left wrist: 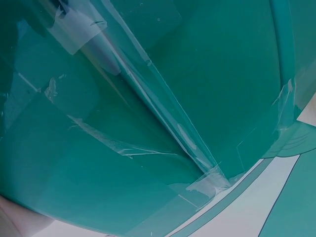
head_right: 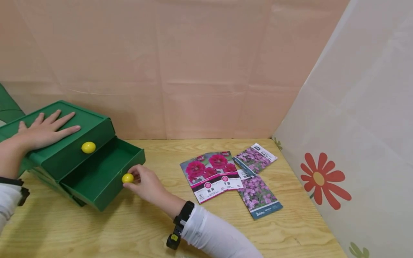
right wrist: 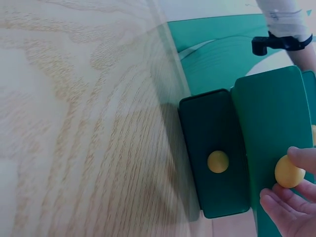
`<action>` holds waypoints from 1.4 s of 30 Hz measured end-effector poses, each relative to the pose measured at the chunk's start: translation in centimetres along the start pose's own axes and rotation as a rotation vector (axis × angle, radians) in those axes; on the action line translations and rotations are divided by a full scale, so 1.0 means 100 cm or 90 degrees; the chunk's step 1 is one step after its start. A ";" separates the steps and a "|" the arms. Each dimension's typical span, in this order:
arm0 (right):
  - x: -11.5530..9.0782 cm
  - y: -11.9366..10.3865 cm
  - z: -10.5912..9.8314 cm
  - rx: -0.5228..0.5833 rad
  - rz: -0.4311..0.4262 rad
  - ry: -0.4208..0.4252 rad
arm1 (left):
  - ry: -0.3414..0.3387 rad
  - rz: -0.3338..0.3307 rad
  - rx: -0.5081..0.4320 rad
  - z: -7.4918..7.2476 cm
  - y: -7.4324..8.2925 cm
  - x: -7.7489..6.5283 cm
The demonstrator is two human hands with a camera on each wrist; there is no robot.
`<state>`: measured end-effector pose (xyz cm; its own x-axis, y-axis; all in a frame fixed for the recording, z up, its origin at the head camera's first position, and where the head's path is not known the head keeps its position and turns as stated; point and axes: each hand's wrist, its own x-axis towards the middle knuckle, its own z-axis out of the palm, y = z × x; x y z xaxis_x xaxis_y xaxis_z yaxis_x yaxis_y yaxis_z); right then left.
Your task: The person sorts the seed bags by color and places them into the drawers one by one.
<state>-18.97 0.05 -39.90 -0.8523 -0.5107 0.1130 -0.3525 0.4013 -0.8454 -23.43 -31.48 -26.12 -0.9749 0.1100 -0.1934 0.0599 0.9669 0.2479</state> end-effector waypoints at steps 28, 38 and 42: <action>-0.038 0.129 -0.154 -0.466 0.339 -0.012 | 0.004 -0.009 -0.003 0.002 -0.002 -0.001; -0.039 0.140 -0.156 -0.474 0.349 -0.034 | 0.003 -0.007 -0.001 0.002 -0.003 0.001; -0.040 0.142 -0.153 -0.510 0.327 -0.043 | 0.002 -0.008 -0.001 0.002 -0.003 0.001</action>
<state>-26.46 19.42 -44.39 -0.9612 -0.1597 -0.2250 -0.1222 0.9776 -0.1715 -23.49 -31.68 -26.42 -0.9762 0.0974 -0.1936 0.0476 0.9679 0.2470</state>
